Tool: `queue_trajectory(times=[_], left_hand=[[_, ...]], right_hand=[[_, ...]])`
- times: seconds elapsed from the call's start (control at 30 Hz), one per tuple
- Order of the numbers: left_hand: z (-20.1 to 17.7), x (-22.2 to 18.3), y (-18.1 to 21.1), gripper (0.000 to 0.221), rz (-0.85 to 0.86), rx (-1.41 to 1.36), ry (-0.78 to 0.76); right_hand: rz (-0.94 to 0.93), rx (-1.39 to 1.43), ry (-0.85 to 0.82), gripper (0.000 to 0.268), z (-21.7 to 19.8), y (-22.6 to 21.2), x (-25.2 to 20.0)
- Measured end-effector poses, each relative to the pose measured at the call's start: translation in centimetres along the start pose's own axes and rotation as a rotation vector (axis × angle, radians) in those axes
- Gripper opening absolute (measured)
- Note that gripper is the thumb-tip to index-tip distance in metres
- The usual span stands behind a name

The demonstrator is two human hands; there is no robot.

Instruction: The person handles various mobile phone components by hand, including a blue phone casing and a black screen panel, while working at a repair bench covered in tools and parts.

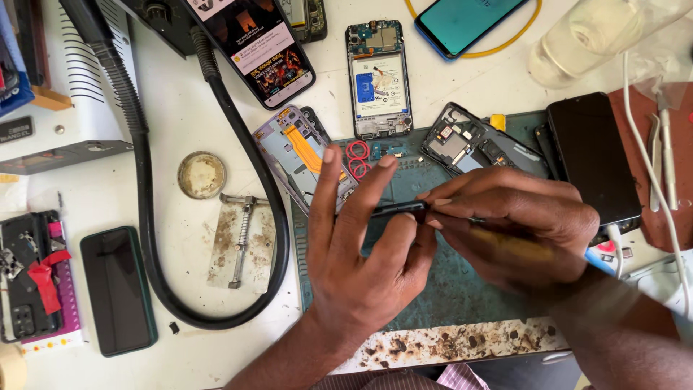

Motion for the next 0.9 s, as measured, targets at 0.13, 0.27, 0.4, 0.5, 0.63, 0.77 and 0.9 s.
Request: queue_trajectory(times=[0.13, 0.27, 0.4, 0.5, 0.63, 0.77, 0.9], left_hand=[[-0.1, 0.6, -0.1, 0.036, 0.011, 0.002, -0.025], [-0.7, 1.1, 0.7, 0.034, 0.012, 0.095, -0.018], [-0.9, 0.9, 0.9, 0.030, -0.014, 0.099, -0.017], [-1.4, 0.6, 0.9, 0.037, -0.022, 0.105, -0.054], [-1.3, 0.9, 1.0, 0.036, 0.001, 0.099, -0.032], [-1.5, 1.2, 1.2, 0.036, 0.016, 0.110, -0.052], [-1.4, 1.3, 1.5, 0.035, 0.022, 0.142, -0.067]], right_hand=[[0.012, -0.021, -0.019, 0.017, -0.1, -0.1, -0.1], [0.049, -0.005, -0.012, 0.020, -0.4, -0.2, -0.3], [-0.008, -0.067, 0.027, 0.013, 0.1, -0.2, -0.7], [-0.008, -0.002, 0.010, 0.022, -0.2, -0.6, -0.4], [0.127, -0.084, 0.014, 0.021, 0.0, -0.9, -0.2], [0.035, -0.108, -0.064, 0.024, -0.4, -1.3, 0.0], [0.014, -0.115, 0.035, 0.017, 0.2, -0.3, -0.6]])
Point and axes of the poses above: each hand's wrist, its own x-axis towards the middle knuckle, its own z-axis out of the palm, y = z × x, the point moved 3 cm from there along x, towards the middle knuckle, and after that the axes turned 3 degrees about y, right-handed, at the moved point
